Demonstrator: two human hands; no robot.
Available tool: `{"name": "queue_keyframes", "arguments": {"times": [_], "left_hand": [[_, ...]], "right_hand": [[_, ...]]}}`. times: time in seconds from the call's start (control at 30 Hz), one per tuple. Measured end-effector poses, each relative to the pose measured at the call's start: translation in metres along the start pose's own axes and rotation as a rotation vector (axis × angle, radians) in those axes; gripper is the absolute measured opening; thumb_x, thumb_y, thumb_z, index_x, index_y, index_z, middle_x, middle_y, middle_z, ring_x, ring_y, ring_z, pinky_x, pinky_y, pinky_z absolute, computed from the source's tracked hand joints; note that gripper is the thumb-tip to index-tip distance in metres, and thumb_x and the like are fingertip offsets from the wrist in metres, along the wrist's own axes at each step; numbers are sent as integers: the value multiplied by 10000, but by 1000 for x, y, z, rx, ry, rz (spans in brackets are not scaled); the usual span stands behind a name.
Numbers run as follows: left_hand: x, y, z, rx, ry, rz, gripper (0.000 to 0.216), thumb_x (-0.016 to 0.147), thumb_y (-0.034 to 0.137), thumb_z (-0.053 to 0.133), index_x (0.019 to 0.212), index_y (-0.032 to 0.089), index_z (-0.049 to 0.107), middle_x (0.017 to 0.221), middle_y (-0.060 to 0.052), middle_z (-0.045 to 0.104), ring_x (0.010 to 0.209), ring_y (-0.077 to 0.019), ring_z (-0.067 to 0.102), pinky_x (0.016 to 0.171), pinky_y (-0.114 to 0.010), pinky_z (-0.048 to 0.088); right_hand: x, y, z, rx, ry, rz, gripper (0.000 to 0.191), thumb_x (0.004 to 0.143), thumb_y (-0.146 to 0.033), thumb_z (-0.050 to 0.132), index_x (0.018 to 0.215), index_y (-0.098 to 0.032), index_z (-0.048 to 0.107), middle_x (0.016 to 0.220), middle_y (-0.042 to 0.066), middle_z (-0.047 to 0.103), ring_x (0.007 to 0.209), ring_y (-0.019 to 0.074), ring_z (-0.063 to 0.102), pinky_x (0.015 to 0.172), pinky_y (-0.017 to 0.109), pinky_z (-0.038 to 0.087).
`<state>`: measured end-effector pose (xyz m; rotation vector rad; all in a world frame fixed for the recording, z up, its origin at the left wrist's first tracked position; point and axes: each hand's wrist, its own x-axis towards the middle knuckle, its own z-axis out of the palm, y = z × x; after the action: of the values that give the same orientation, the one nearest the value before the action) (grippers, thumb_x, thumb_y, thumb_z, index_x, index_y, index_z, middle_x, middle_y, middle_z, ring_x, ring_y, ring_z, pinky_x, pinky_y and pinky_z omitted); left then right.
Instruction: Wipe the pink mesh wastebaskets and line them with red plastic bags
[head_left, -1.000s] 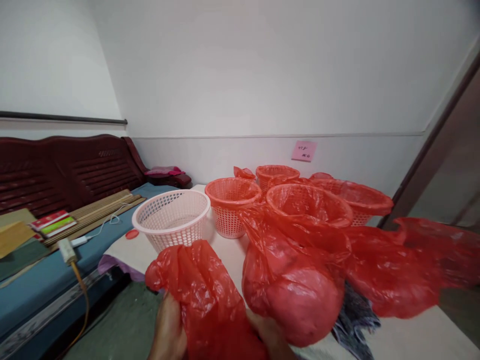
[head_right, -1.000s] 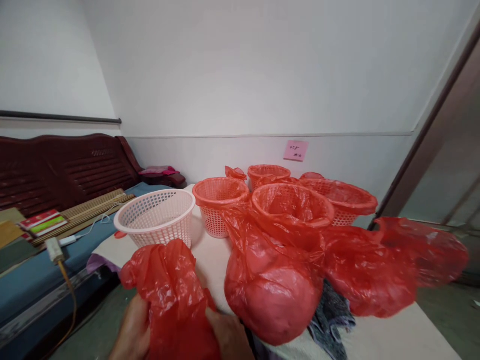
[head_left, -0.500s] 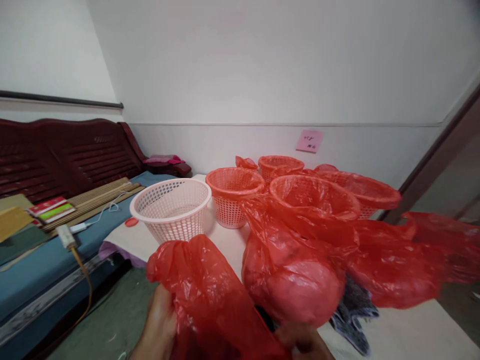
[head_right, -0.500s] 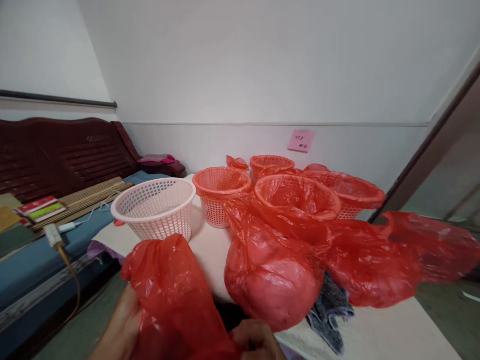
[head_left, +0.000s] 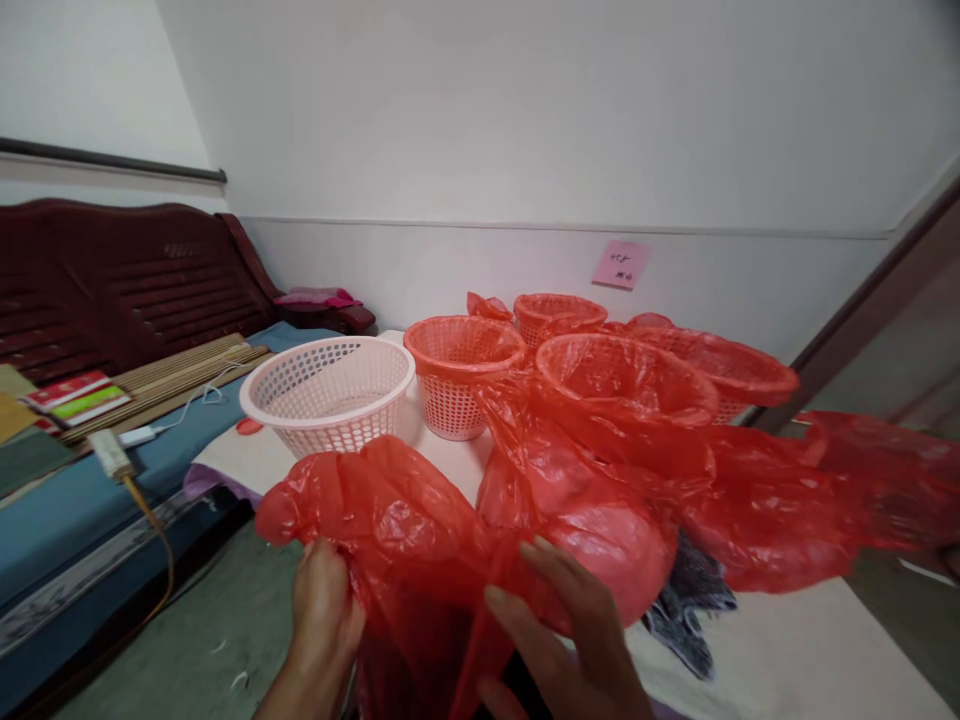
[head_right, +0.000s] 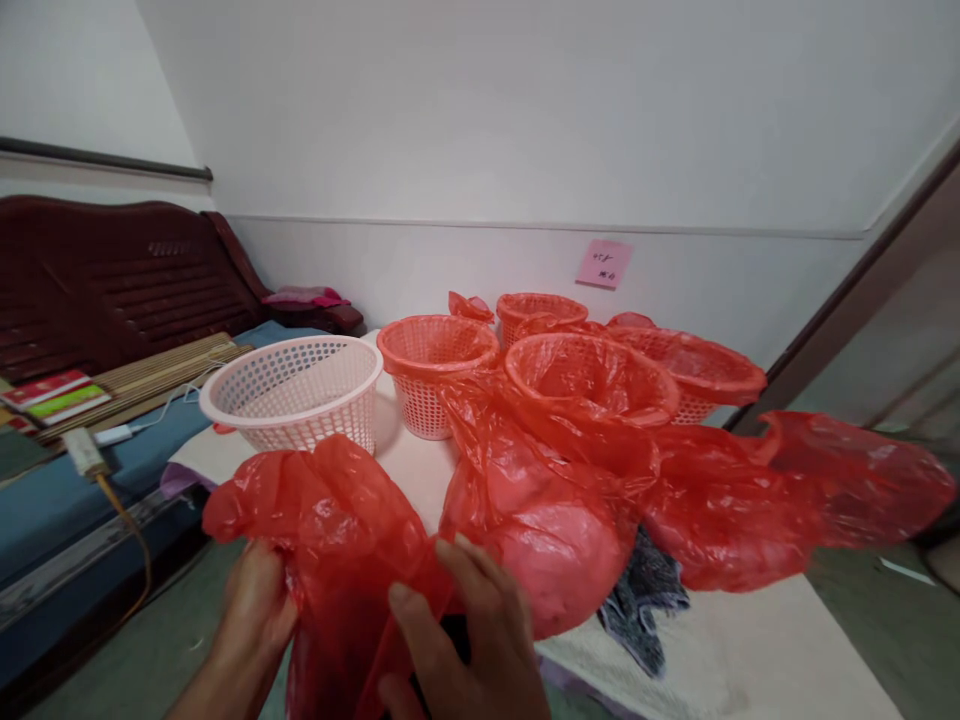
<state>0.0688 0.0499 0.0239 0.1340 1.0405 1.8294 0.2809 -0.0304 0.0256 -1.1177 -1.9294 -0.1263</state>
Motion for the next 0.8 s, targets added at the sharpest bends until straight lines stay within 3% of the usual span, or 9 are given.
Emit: {"name": "queue_keyframes", "arguments": {"times": [0.1,0.27,0.33,0.4,0.47,0.57,0.7,0.8], "left_hand": [[0,3,0,3,-5,2,141,762,33,564,747,149,644,651,17,703,502,-100,632,663,-249,575],[2,9,-2,-25,18,-21,132,769,50,605,806,170,645,679,30,699,549,-110,653,662,-239,571],[-1,10,0,-33,37,-26,146,757,43,611,799,181,633,651,52,679,528,-99,638,630,-214,559],[-5,10,3,-21,80,-8,175,740,29,609,806,190,628,623,75,659,492,-79,612,601,-187,543],[-10,10,5,-13,81,26,180,737,46,613,837,193,642,631,78,663,495,-78,611,605,-187,542],[-17,11,4,-12,9,59,147,748,87,623,845,192,657,676,62,688,539,-95,635,655,-220,562],[-24,19,1,-11,14,60,110,727,72,615,714,181,623,633,60,662,539,-100,629,682,-241,570],[-26,30,1,-16,-11,80,126,721,72,626,695,195,622,663,61,673,590,-109,644,696,-245,572]], "right_hand": [[6,10,20,-83,-125,-86,462,752,-303,693,1200,-252,591,1330,148,536,1206,349,529,942,518,505],[-16,23,34,29,-258,143,155,817,-283,650,956,-223,617,1077,94,637,1001,240,625,843,386,553],[-23,23,36,97,-229,240,52,859,-271,597,887,-228,600,950,55,647,897,196,641,794,333,555],[-26,22,37,131,-129,364,97,883,-304,570,947,-232,581,936,45,653,874,185,649,782,315,553],[-26,22,41,114,-57,474,315,871,-368,596,1145,-229,531,1029,64,668,918,203,667,796,325,562],[-25,24,49,74,-80,525,556,862,-369,599,1357,-210,402,1225,111,644,1054,238,661,861,362,565],[-32,29,56,212,-88,628,357,898,-274,493,1250,-219,527,1227,88,659,1123,234,629,949,374,513],[-40,30,55,450,-83,794,216,891,-335,520,1041,-221,623,992,45,704,903,209,659,801,314,526]]}}
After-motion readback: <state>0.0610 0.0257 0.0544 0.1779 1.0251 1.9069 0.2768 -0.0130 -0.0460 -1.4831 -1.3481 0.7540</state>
